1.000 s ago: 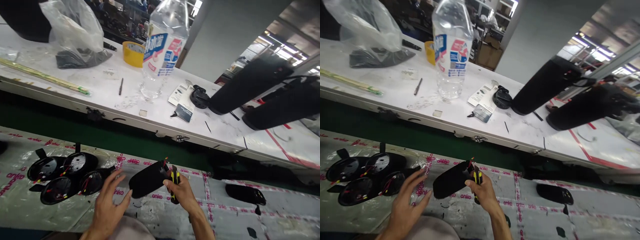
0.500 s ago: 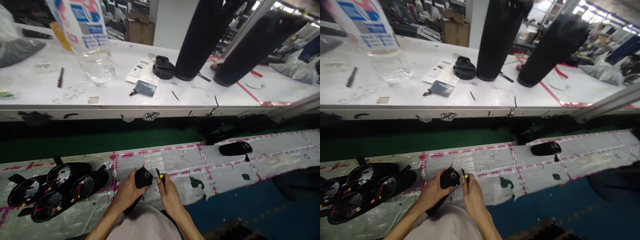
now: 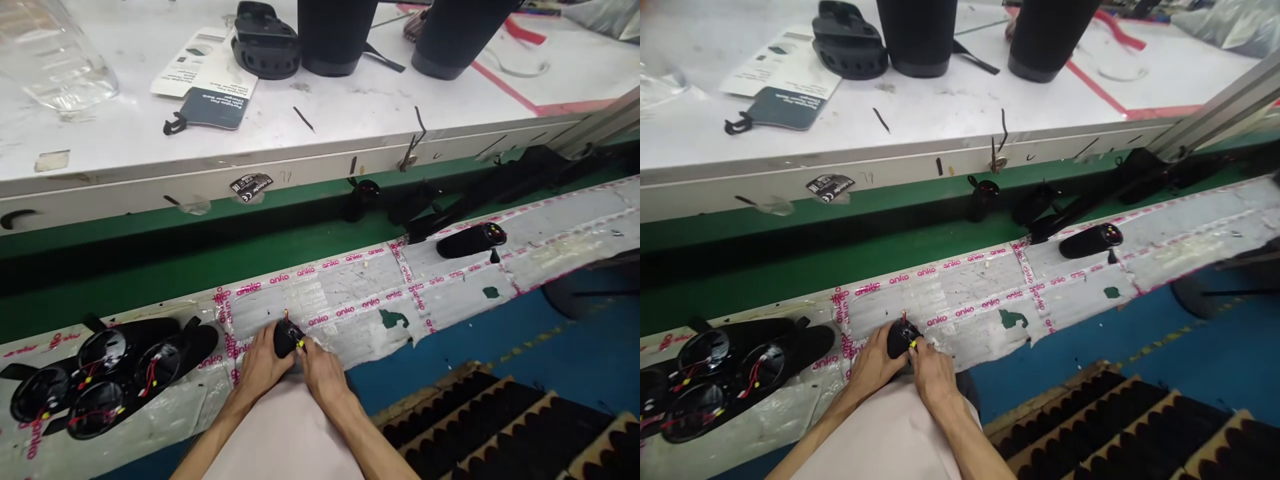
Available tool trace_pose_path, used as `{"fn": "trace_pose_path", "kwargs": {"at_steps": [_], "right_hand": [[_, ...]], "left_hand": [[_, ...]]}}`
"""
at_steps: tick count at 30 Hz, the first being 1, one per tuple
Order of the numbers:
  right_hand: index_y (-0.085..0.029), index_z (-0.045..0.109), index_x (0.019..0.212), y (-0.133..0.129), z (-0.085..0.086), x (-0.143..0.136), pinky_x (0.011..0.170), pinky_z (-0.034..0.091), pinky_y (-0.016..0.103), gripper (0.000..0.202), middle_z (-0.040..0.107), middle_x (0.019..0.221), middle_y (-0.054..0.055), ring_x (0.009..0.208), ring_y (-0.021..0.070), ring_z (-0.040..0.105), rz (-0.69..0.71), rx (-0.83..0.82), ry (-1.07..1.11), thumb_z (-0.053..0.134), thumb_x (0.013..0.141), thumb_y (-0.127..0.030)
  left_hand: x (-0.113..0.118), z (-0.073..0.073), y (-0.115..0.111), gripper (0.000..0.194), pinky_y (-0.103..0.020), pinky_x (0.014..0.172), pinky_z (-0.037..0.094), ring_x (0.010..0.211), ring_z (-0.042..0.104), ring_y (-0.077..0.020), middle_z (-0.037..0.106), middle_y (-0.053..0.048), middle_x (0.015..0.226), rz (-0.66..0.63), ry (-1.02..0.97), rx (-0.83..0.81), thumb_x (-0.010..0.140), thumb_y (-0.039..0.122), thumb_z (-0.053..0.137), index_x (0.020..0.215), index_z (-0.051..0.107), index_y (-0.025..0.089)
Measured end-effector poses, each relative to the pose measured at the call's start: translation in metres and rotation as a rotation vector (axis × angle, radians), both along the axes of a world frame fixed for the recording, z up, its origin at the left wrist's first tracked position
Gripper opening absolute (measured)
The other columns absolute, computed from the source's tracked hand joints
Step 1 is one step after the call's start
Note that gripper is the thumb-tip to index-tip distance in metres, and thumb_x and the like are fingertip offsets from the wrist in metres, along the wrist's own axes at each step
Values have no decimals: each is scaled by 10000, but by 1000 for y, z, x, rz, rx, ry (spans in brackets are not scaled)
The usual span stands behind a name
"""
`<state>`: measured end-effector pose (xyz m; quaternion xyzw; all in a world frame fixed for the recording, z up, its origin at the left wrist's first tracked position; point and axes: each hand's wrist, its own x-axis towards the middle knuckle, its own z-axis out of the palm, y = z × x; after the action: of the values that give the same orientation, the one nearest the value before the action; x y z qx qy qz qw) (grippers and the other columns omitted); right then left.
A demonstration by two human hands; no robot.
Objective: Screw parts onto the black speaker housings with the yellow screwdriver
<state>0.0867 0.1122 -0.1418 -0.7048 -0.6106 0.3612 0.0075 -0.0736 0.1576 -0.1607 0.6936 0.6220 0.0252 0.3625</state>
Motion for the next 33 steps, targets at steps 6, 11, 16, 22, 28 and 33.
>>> {"fn": "trace_pose_path", "kwargs": {"at_steps": [6, 11, 16, 22, 28, 33], "right_hand": [[-220, 586, 1168, -2, 2, -1, 659, 416, 287, 257, 754, 1008, 73, 839, 217, 731, 49, -15, -33, 365, 1059, -291], [-220, 581, 1200, -1, 2, -1, 655, 426, 291, 276, 753, 1001, 74, 836, 222, 734, 75, -14, -72, 351, 1066, -291], [-221, 573, 1233, 0, 1, -1, 642, 444, 291, 280, 757, 958, 71, 826, 226, 740, 99, -13, -117, 359, 1069, -294], [-228, 563, 1254, 2, 6, -3, 652, 483, 280, 276, 748, 1002, 71, 829, 212, 744, 138, -22, -181, 364, 1074, -293], [-186, 579, 1217, 5, 6, -7, 636, 530, 288, 271, 743, 935, 97, 784, 227, 751, 183, -81, -279, 377, 1070, -294], [-133, 592, 1221, 12, 4, -12, 675, 583, 318, 293, 733, 947, 83, 785, 198, 739, 232, -135, -349, 421, 1070, -317]], "left_hand": [[0, 1, -2, 673, -427, 960, 497, 1214, 586, -320, 596, -128, 1314, -8, 15, 18, 813, 375, 657, 1419, 425, 197], [-1, -1, -2, 675, -432, 971, 493, 1219, 583, -322, 594, -135, 1312, -9, 7, 33, 807, 365, 665, 1415, 426, 193], [-2, -5, -4, 683, -437, 972, 497, 1214, 584, -327, 589, -143, 1320, -18, 5, 40, 814, 376, 653, 1423, 421, 172], [-1, -5, -4, 696, -447, 974, 499, 1216, 585, -339, 590, -148, 1317, -18, 29, 33, 822, 394, 642, 1434, 412, 157], [4, -3, -3, 810, -438, 947, 515, 1215, 598, -347, 592, -156, 1330, -15, 62, 16, 753, 434, 715, 1441, 392, 154], [8, -3, -2, 787, -417, 888, 523, 1159, 631, -343, 611, -147, 1295, 9, 87, 12, 747, 402, 724, 1424, 404, 161]]}}
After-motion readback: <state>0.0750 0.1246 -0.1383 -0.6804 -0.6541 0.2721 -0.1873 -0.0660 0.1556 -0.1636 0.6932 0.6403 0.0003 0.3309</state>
